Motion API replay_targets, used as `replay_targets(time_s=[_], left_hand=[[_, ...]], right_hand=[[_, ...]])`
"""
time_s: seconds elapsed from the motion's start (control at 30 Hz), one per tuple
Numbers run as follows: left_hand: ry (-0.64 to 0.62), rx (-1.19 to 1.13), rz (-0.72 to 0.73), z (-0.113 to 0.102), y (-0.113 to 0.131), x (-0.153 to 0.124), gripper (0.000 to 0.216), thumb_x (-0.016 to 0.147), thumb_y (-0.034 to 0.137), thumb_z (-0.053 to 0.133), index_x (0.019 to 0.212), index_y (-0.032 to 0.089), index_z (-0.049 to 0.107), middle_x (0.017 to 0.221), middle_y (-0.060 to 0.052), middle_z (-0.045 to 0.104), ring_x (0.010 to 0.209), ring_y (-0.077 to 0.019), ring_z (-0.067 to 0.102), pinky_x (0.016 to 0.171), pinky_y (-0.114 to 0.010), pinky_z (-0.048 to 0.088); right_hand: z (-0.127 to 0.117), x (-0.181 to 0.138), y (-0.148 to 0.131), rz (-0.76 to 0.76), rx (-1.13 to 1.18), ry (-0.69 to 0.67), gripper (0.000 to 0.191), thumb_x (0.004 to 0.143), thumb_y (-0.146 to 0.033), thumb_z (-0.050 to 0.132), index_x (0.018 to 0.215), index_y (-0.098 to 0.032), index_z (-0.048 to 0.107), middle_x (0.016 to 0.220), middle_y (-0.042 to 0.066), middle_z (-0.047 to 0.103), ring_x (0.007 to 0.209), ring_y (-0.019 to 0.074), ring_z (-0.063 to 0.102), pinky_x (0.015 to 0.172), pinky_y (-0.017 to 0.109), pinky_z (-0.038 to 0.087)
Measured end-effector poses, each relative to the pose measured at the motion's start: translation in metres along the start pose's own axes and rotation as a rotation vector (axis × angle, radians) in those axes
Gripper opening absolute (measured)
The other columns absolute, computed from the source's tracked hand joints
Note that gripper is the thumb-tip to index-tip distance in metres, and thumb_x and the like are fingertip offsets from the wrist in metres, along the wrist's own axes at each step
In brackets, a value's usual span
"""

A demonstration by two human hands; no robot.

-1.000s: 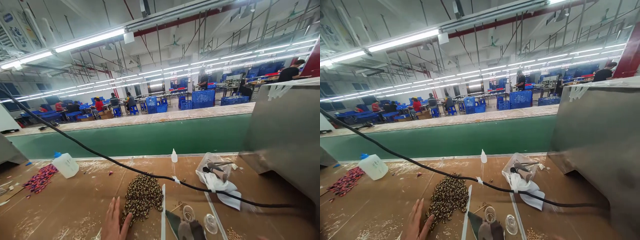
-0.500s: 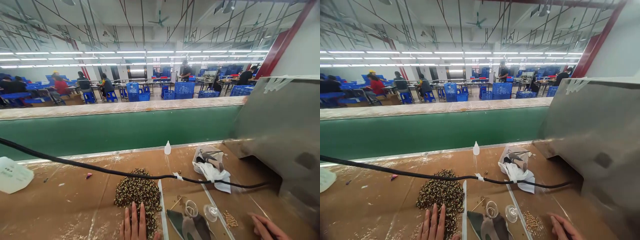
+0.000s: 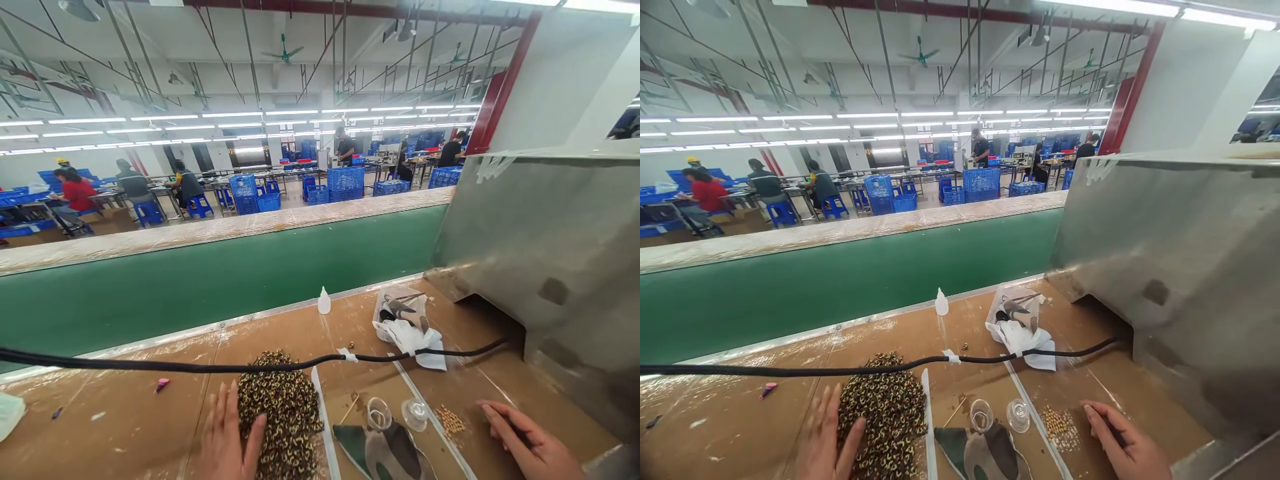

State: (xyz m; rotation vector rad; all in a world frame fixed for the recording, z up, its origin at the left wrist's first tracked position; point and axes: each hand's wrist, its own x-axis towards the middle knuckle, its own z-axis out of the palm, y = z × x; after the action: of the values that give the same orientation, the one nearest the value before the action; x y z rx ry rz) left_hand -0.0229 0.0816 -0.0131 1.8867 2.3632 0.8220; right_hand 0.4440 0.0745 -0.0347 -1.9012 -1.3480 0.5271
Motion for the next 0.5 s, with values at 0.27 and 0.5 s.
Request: replay_targets(time_s=[0.27,0.5], left_hand=[[-0.152,-0.07,-0.041,-0.005,0.02,0.011,0.081,0.085,0.052,0.02,0.133,-0.011,0.037,0.141,-0.029,0.043,0.135,-0.0364,0.033,0.111,-0.056,0.027],[-0.06,-0.114,-0.027,0.002,0.042,-0.024,0.074,0.089,0.049,0.029,0.135,-0.008,0.035,0.144,-0.03,0.039,0.135,-0.0391,0.032,0.109,-0.059,0.028]], right_hand=[[0.001,0.0,-0.013,-0.115,0.072,0.033,0.037,0.067,-0.056,0.058,0.076,-0.023,0.073,0.061,0.001,0.071,0.056,0.0185,0.067,0.06,0.022,0.056],[-0.001,-0.002,-0.012,-0.089,0.066,0.02,0.042,0.067,-0.058,0.055,0.079,-0.021,0.073,0.064,0.002,0.071,0.06,0.019,0.067,0.059,0.023,0.055]])
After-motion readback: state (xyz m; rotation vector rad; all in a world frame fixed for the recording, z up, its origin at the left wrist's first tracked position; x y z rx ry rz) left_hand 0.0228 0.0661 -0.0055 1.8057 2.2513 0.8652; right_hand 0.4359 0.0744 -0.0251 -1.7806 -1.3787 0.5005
